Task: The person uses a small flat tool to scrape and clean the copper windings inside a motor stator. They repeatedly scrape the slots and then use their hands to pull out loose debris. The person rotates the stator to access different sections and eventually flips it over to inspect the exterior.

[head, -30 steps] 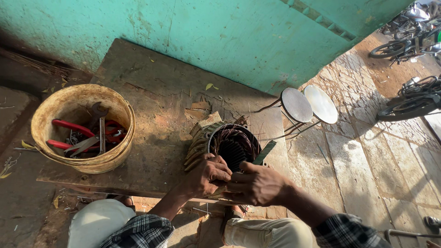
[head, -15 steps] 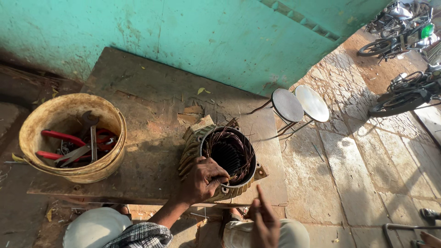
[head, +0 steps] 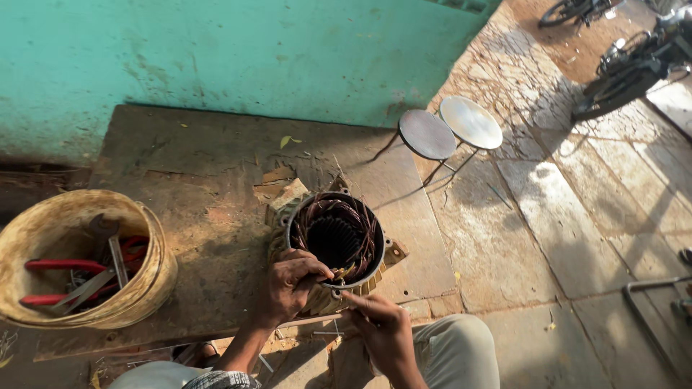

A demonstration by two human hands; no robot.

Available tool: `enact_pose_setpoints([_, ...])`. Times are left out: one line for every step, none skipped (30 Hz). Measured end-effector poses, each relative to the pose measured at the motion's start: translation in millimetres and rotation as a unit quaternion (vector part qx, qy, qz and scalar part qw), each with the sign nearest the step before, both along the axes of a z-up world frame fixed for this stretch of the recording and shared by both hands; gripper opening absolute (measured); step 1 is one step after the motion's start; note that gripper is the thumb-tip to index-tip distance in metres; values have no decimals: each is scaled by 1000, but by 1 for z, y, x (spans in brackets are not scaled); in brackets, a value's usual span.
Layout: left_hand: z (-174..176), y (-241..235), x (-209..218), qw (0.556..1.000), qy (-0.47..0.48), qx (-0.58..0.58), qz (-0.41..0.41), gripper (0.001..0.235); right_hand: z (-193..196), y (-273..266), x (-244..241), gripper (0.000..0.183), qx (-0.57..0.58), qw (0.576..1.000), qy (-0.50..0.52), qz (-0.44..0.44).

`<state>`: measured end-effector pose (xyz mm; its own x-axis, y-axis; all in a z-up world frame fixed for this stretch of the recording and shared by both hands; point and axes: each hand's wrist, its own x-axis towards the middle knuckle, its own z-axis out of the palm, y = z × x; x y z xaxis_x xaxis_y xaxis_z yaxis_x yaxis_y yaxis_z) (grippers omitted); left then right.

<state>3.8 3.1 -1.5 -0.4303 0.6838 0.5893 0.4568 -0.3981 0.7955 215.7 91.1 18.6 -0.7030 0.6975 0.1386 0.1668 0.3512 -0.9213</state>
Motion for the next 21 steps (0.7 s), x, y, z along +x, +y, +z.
enact_pose_setpoints([0, 0, 0, 1000, 7, -5, 3, 13, 2, 2, -5, 38, -53, 998, -11, -29])
enact_pose_setpoints([0, -1, 0, 1000, 13, -9, 6, 13, 6, -1, -9, 41, -60, 997, -40, -38])
enact_pose_setpoints([0, 0, 0, 1000, 22, -4, 7, 13, 11, -4, -11, 44, -65, 995, -68, -45])
enact_pose_setpoints([0, 1, 0, 999, 31, 1, 8, 13, 17, -7, -12, 47, -70, 991, -97, -52])
enact_pose_setpoints([0, 2, -1, 999, 41, 8, 13, 13, 24, -7, -14, 44, -40, 993, -113, -22])
enact_pose_setpoints([-1, 2, -1, 1000, 30, -6, 2, 11, 30, -9, -17, 42, -9, 992, -130, 8])
enact_pose_setpoints([-1, 1, -1, 1000, 18, -21, -8, 10, 36, -10, -20, 40, 23, 988, -146, 38])
enact_pose_setpoints([-2, 0, -1, 999, 7, -36, -17, 9, 43, -2, -23, 44, 74, 984, -134, 94])
enact_pose_setpoints([-3, -1, -2, 999, 13, -30, -20, 8, 55, 13, -23, 48, 125, 973, -123, 152])
enact_pose_setpoints([-4, 0, -4, 999, 19, -24, -23, 7, 65, 27, -27, 52, 175, 955, -111, 210])
enact_pose_setpoints([-5, 0, -4, 999, 23, -19, -25, 6, 74, 38, -34, 53, 217, 936, -115, 254])
enact_pose_setpoints([-7, 0, -5, 999, 13, -10, -39, 6, 84, 52, -44, 54, 257, 912, -119, 297])
enact_pose_setpoints([-8, 1, -6, 999, 4, -2, -55, 7, 92, 61, -55, 55, 296, 885, -121, 338])
enact_pose_setpoints([-9, 1, -6, 998, -6, 7, -70, 8, 99, 66, -65, 53, 275, 876, -145, 368])
enact_pose_setpoints([-9, 1, -6, 998, -3, -5, -65, 7, 105, 70, -75, 50, 255, 865, -167, 398])
enact_pose_setpoints([-9, 1, -6, 998, 0, -17, -60, 6, 111, 73, -84, 48, 235, 853, -189, 427])
enact_pose_setpoints([-8, 1, -6, 998, 2, -29, -55, 6, 118, 77, -91, 46, 262, 835, -184, 447])
enact_pose_setpoints([-7, 0, -6, 998, 17, -26, -46, 7, 125, 80, -96, 43, 290, 816, -178, 467])
enact_pose_setpoints([-5, 0, -7, 999, 32, -23, -37, 8, 130, 81, -99, 41, 317, 797, -173, 485])
enact_pose_setpoints([-4, -1, -7, 998, 47, -20, -29, 9, 134, 80, -101, 40, 316, 789, -181, 494])
enact_pose_setpoints([-2, -1, -8, 998, 51, -21, -30, 8, 135, 79, -103, 40, 316, 782, -190, 503])
